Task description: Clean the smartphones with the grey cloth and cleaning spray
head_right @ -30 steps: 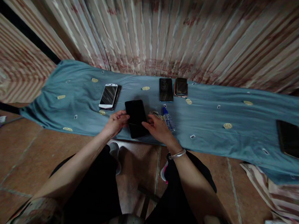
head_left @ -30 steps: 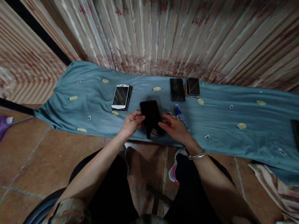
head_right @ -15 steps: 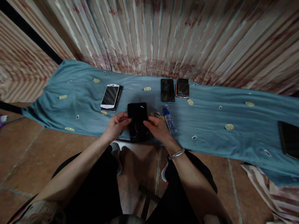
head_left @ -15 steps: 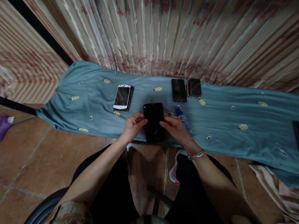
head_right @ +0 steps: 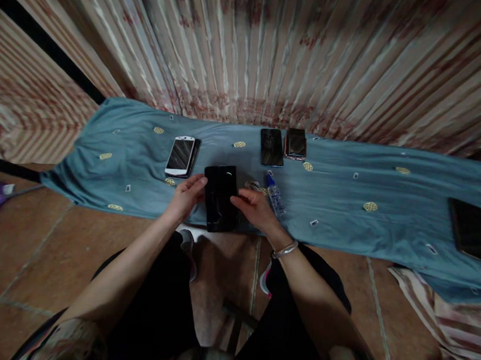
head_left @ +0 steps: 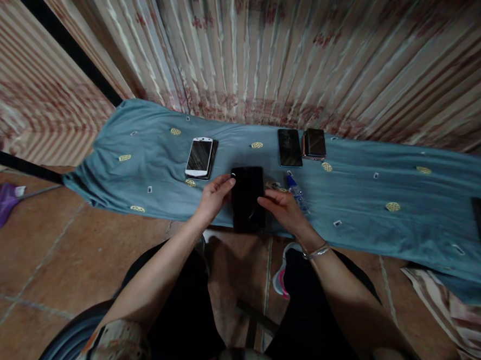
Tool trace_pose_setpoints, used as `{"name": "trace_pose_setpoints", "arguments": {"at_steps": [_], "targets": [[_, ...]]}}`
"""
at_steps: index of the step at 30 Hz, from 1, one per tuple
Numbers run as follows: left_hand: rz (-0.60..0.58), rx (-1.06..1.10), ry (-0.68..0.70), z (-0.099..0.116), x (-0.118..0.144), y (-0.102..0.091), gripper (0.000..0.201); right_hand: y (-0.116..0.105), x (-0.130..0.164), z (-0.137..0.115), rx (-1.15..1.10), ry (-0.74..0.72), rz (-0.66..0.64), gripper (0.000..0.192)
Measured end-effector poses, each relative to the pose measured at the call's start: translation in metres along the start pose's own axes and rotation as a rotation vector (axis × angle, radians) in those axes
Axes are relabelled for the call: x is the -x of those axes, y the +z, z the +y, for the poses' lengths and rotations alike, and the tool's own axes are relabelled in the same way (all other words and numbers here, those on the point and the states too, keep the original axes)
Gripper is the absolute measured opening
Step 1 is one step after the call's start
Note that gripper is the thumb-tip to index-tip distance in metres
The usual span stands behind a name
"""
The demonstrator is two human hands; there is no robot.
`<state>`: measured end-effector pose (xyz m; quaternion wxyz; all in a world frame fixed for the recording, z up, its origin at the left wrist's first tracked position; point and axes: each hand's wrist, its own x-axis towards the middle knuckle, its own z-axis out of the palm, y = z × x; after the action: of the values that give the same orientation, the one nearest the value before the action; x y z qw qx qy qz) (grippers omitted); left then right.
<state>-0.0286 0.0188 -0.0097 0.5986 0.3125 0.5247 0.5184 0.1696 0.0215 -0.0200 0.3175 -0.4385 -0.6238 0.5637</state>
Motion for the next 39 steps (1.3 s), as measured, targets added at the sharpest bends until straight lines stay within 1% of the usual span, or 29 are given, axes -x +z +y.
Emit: {"name": "trace_pose_setpoints", "arguments": {"at_steps": [2, 5, 10, 13, 17, 20, 23, 25, 27, 30, 33, 37, 39], "targets": [[0.025, 0.047, -0.017, 0.002, -0.002, -0.001, 0.035, 0.002, 0.002, -0.001, 0.005, 0.015, -0.040, 0.036], [0.035, 0.053, -0.023, 0.004, -0.003, -0.002, 0.034, 0.004, 0.003, 0.000, 0.032, 0.021, -0.082, 0.036], [0.048, 0.023, 0.019, 0.005, -0.003, -0.004, 0.032, 0.005, 0.003, 0.001, 0.119, 0.007, -0.071, 0.034], [0.053, -0.024, 0.057, 0.004, -0.004, -0.006, 0.028, 0.005, 0.004, 0.000, 0.135, 0.001, -0.090, 0.032], [0.062, -0.025, 0.073, 0.004, -0.003, -0.005, 0.026, 0.005, 0.004, -0.002, 0.160, 0.002, -0.066, 0.033], [0.055, 0.084, 0.024, 0.004, -0.001, -0.001, 0.032, 0.002, 0.004, -0.003, 0.108, 0.007, -0.037, 0.032], [-0.004, 0.175, -0.077, 0.001, 0.002, 0.003, 0.039, -0.003, 0.003, -0.002, 0.044, 0.022, 0.009, 0.034], [-0.040, 0.135, -0.147, -0.004, 0.005, 0.005, 0.039, -0.006, 0.002, 0.000, -0.005, 0.026, 0.047, 0.036], [-0.060, 0.069, -0.186, -0.009, 0.007, 0.007, 0.038, -0.007, 0.001, 0.002, -0.070, 0.026, 0.076, 0.036], [-0.086, 0.054, -0.166, -0.012, 0.009, 0.008, 0.037, -0.007, 0.000, 0.002, -0.166, 0.038, 0.090, 0.034], [-0.079, 0.068, -0.124, -0.012, 0.009, 0.008, 0.036, -0.009, 0.001, 0.000, -0.218, 0.103, 0.047, 0.034], [-0.044, 0.049, -0.077, -0.008, 0.007, 0.007, 0.037, -0.011, 0.003, -0.001, -0.213, 0.179, -0.100, 0.035], [-0.028, 0.046, -0.056, -0.006, 0.006, 0.007, 0.038, -0.010, 0.003, 0.001, -0.249, 0.223, -0.147, 0.039]]}}
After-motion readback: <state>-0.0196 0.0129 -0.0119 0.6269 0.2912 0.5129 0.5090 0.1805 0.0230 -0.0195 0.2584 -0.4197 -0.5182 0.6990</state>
